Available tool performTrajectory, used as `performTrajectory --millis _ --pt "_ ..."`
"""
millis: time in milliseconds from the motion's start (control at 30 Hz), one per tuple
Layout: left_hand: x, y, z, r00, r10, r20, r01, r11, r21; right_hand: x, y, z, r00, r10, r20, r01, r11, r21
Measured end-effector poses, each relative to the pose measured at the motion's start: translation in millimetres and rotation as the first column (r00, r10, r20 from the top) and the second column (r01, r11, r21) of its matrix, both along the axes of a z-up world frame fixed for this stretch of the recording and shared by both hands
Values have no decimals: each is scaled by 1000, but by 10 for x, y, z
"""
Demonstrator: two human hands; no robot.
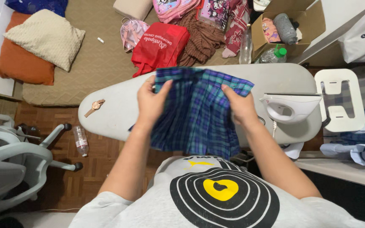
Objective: The person irons a blue and green plaid short on an ironing board, then uses scissors to trim a loose thread. The person places the short on a hanger and hangs it on a nearby rack.
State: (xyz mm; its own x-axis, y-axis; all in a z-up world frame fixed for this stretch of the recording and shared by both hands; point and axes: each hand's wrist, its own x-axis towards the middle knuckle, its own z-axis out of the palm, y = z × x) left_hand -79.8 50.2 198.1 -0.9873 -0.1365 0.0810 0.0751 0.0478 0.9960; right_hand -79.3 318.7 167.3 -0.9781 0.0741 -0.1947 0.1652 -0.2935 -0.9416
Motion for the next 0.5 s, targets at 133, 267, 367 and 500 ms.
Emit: performTrajectory --millis 133,267,367,500 --pt "197 533 158 976 -41 -213 47 999 25 386 -467 343 939 232 -256 -106 899 426" --pt "265 546 393 960 -239 -143 265 942 204 547 -687 683 862 332 -384 -256 938 234" --pt "238 345 542 872 -416 -258 472 853 223 622 -544 901 799 463 -383 -432 886 170" --pt "186 237 628 883 -413 -223 439 895 78 668 -332 1029 774 552 -311 -475 831 291"
